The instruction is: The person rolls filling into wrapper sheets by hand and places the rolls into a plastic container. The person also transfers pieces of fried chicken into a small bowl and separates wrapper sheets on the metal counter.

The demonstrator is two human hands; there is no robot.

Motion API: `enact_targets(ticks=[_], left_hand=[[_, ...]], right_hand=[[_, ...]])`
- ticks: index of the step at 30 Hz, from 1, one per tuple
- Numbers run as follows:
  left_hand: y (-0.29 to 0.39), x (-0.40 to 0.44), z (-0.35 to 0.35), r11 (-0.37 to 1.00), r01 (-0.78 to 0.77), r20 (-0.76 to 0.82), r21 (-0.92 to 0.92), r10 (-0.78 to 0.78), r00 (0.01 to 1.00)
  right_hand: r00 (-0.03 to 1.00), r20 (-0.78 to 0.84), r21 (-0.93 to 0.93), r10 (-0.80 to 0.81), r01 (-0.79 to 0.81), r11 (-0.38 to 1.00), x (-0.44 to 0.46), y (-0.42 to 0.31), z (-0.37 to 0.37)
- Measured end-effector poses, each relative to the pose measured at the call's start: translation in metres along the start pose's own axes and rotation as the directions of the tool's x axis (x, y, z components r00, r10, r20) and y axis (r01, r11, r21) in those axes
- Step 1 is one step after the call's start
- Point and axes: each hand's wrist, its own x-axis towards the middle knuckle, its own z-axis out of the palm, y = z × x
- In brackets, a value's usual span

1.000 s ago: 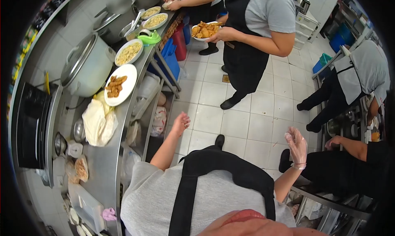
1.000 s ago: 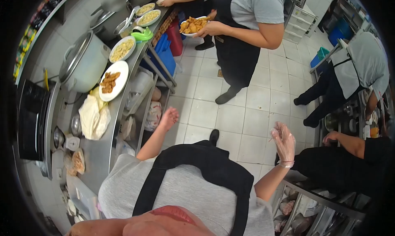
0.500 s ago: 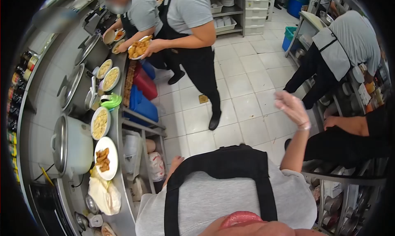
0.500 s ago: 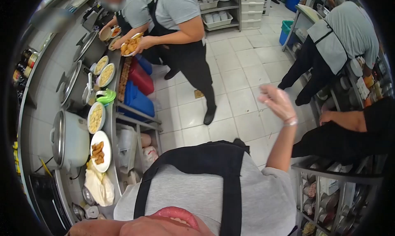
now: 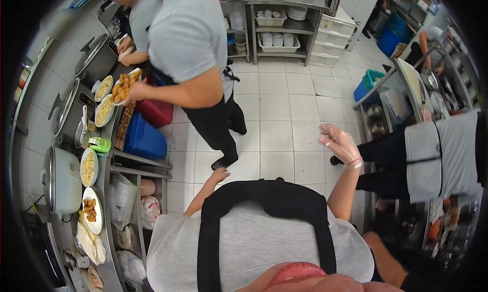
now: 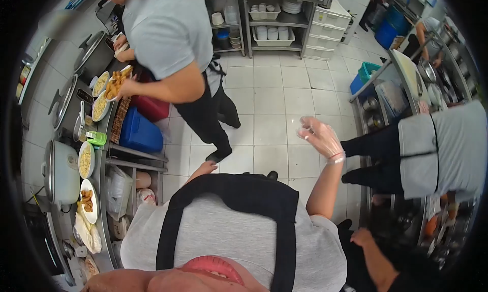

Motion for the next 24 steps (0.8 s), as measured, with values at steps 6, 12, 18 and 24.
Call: enact_targets(ticks=[6,12,18,24], left_hand=[[0.150,0.130,-0.025,0.984,-0.107,0.008,-0.141,0.109,0.994],[0.204,0.264,-0.045,0.955,-0.137,-0.300,-0.265,0.053,0.952],[0.243,0.461,-0.129,0.921,-0.130,-0.419,-0.367,-0.039,0.907],[0.280,0.626,-0.228,0.988,0.079,-0.402,-0.132,-0.126,0.907]], right_hand=[[0.991,-0.135,0.247,0.009,0.025,0.969,0.095,0.073,-0.047],[0.995,0.095,0.194,-0.017,-0.002,0.981,0.220,0.120,-0.043],[0.990,0.142,0.153,-0.012,-0.010,0.988,0.373,0.182,-0.063],[0.975,0.129,0.125,0.179,-0.195,0.973,0.504,0.225,-0.135]])
